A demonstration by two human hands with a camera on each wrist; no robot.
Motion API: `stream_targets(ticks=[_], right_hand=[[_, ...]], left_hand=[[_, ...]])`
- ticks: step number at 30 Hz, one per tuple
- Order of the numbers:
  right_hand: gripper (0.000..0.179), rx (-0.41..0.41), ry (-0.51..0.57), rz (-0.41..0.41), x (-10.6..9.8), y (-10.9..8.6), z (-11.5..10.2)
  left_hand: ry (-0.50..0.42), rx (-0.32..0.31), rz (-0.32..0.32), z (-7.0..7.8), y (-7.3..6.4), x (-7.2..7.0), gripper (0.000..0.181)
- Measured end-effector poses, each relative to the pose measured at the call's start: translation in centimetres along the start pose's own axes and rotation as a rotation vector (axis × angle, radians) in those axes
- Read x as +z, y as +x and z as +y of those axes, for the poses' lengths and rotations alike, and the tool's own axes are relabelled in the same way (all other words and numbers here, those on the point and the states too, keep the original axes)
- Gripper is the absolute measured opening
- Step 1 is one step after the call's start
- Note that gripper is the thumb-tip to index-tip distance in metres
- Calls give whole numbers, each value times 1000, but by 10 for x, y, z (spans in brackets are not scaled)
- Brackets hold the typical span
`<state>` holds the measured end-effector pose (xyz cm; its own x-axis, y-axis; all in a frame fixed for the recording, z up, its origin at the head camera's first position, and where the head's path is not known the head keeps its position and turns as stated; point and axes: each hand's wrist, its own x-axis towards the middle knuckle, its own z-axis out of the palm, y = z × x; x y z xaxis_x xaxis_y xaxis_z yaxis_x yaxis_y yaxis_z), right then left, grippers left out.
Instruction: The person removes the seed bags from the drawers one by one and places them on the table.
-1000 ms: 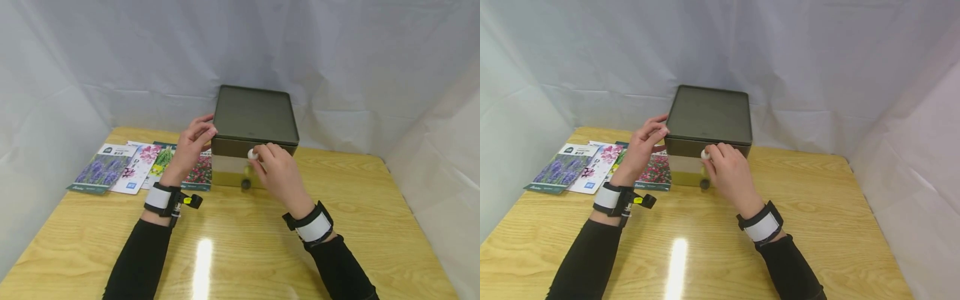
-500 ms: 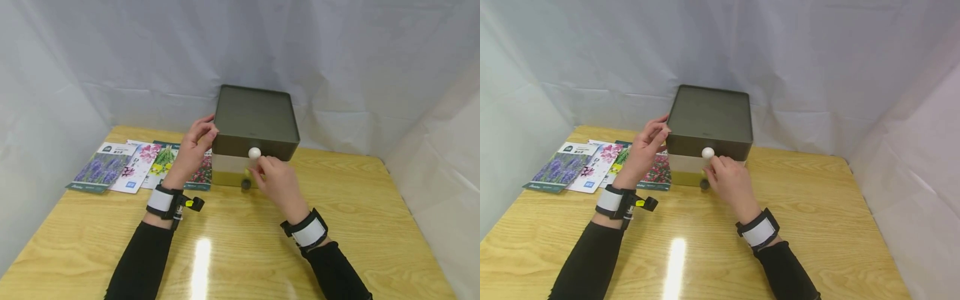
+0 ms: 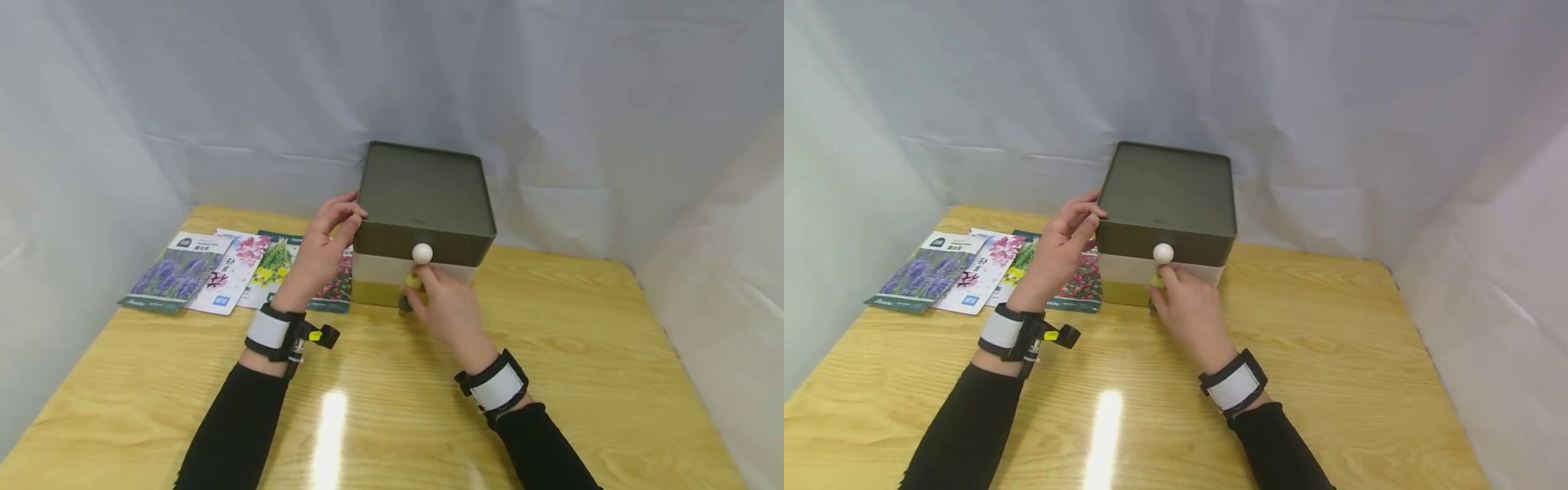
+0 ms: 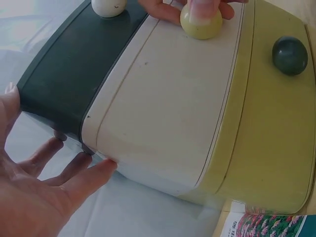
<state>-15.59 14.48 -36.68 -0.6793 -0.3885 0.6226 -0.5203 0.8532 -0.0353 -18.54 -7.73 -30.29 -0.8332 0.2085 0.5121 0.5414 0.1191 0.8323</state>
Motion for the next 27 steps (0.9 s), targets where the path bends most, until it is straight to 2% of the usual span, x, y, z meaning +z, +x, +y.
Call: stream_targets(ticks=[5,14,19,27], right_hand=[[19,-1,49,-16,-1,0,-1],[20,-2,71,-74,-20,-17,-14],[23,2,51,-125,-32,-25,-23],[21,-11,3,-247,-53,-37,-44]], left_hand=[[36,-16,14,5,-1,-2,27],[-49,-118,-47,10,-2,-5,33],[-75,-135,-65,7,-2,-5,32],[-45,-144,-63,5,-2,-6,31]])
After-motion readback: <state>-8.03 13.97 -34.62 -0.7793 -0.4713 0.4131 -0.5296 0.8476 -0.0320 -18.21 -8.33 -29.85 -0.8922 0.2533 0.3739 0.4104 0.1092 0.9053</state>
